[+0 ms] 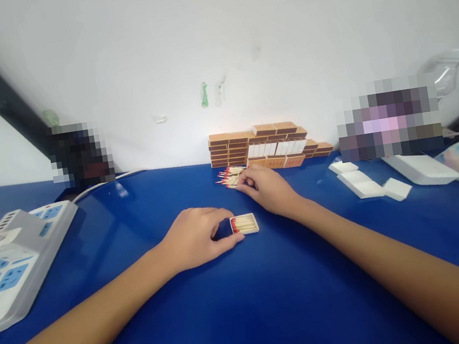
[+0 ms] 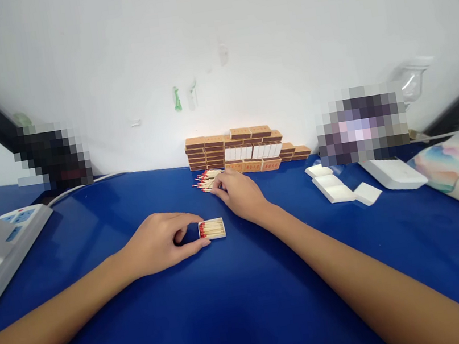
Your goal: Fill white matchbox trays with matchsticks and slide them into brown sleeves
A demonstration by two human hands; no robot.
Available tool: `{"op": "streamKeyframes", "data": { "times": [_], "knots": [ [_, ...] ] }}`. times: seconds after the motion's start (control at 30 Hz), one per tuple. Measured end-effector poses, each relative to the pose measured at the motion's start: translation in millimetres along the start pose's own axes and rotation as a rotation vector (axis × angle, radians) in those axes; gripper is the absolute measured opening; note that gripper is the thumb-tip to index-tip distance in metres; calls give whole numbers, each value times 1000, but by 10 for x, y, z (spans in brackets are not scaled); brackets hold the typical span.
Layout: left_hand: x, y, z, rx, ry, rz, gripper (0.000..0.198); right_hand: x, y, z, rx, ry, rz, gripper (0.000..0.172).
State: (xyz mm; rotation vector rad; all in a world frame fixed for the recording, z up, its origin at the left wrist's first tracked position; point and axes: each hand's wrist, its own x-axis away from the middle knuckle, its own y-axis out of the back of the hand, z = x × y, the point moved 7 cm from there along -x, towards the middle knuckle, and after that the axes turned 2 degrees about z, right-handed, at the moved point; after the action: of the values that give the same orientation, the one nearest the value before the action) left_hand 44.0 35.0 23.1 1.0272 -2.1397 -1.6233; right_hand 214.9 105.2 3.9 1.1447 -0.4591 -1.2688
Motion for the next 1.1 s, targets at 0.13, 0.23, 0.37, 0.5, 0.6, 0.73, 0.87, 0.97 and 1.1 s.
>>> {"op": "streamKeyframes", "data": {
  "times": [0.13,0.23,0.37,0.5,0.6,0.73,0.87,0.97,1.1],
  "knots": [
    [2,-3,24,0,-1,5,34,20,19,-14,33,7,54,14],
    [3,11,39,-9,4,2,34,74,59,-26,49,16,88,13],
    [2,34,43,-20,13,-13,34,150,105,-21,47,33,113,14],
    [-4,29,44,-18,17,-9,34,159,103,-15,47,33,124,15],
    [-8,19,51,-19,16,-5,33,135,83,-28,50,20,140,15],
    [-2,14,62,-20,19,-5,34,125,71,-41,55,17,176,15],
    [15,20,57,-21,17,-11,34,188,138,7,44,27,195,15],
    [15,26,66,-33,30,-15,33,291,220,136,-27,62,206,17],
    [-1,34,88,-38,36,-27,33,454,220,362,-119,108,271,18]
  ]
}}
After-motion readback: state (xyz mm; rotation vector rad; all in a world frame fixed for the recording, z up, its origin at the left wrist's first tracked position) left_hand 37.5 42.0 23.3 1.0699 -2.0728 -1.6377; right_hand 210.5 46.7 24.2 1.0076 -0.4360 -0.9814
